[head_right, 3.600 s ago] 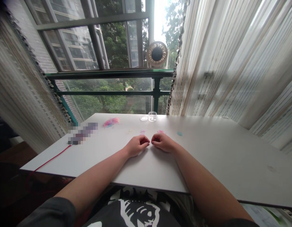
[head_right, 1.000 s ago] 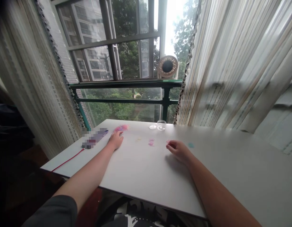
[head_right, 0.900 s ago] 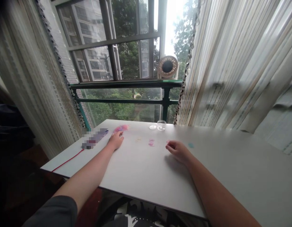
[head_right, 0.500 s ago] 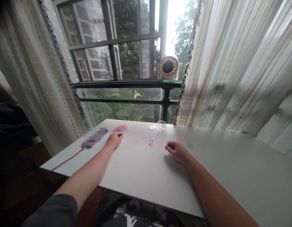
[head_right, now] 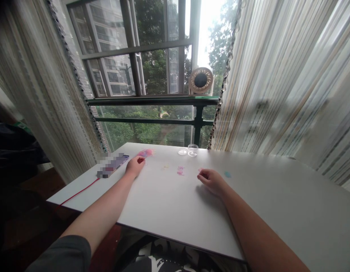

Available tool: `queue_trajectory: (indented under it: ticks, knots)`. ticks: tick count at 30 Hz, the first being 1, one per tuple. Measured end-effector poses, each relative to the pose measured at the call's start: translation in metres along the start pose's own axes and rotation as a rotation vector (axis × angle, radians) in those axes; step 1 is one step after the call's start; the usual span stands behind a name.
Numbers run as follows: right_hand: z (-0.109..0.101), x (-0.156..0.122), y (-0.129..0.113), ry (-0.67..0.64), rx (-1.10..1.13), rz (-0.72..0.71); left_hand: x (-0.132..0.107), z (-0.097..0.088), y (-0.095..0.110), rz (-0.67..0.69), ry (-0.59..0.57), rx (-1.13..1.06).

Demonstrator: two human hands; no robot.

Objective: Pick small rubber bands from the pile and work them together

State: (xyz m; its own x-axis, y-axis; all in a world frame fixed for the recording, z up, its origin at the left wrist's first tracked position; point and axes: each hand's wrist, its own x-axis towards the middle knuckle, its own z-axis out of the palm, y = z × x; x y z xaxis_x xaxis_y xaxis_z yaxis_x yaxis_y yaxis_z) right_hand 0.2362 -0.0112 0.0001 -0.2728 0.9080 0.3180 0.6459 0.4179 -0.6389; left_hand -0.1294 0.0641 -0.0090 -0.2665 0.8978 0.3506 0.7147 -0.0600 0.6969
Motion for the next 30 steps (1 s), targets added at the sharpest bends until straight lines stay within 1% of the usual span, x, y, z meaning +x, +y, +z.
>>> queue_trajectory:
  ticks: [3,6,8,10,13,18,20,22,24,26,30]
  knots:
    - [0.001,0.0,-0.001,-0.002,-0.009,-0.003,0.001,0.0,0.0,0.005,0.008,-0.034]
    - [0.002,0.0,-0.002,-0.019,-0.025,-0.018,0.0,0.001,0.002,0.041,0.004,-0.127]
    - [0.003,0.0,-0.003,-0.032,-0.024,-0.021,-0.004,0.005,0.007,0.078,-0.014,-0.208]
    - [0.005,0.001,-0.005,-0.039,-0.018,-0.025,-0.01,0.01,0.017,0.123,-0.056,-0.283]
    - [0.007,0.001,-0.008,-0.034,-0.009,-0.036,-0.025,0.017,0.041,0.234,-0.167,-0.377]
    - [0.009,0.001,-0.009,-0.013,0.071,-0.025,-0.05,0.026,0.099,0.495,-0.43,-0.397]
    - [0.009,0.002,-0.008,-0.009,0.14,-0.016,-0.058,0.032,0.119,0.558,-0.494,-0.426]
    - [0.01,0.003,-0.007,0.006,0.225,-0.012,-0.067,0.041,0.132,0.585,-0.518,-0.482]
    - [0.011,0.004,-0.008,0.034,0.305,-0.02,-0.076,0.05,0.136,0.583,-0.51,-0.532]
    - [0.012,0.004,-0.01,0.048,0.356,-0.024,-0.085,0.059,0.133,0.564,-0.492,-0.557]
    - [0.014,0.002,-0.015,-0.007,0.335,-0.027,-0.098,0.067,0.12,0.565,-0.499,-0.516]
